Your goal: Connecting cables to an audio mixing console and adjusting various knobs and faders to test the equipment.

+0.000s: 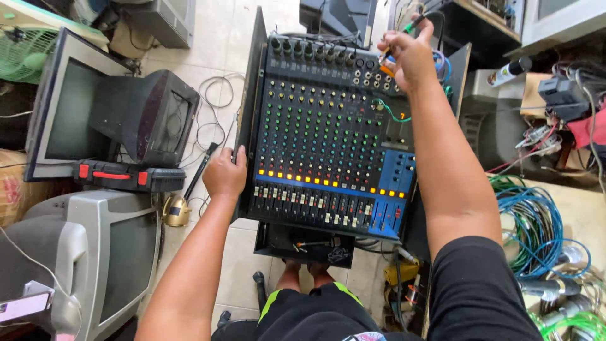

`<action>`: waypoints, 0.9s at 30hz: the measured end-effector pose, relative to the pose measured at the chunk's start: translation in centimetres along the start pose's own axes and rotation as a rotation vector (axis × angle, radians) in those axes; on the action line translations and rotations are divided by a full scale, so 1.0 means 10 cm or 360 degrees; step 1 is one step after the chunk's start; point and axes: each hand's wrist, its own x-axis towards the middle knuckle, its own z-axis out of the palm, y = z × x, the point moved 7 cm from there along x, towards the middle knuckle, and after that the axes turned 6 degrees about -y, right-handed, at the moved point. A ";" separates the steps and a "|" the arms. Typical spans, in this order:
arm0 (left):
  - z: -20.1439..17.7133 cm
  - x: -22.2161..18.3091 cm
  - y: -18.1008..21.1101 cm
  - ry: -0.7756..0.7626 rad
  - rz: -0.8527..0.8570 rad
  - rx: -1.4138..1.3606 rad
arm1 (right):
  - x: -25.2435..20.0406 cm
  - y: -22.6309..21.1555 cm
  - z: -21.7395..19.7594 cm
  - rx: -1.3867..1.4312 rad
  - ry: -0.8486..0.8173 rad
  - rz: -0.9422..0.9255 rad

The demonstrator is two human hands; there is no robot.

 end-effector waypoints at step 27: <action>0.10 0.00 -0.06 -0.0149 -0.0047 -0.0021 | -0.05 0.23 -0.47 -0.1560 0.0116 -0.0377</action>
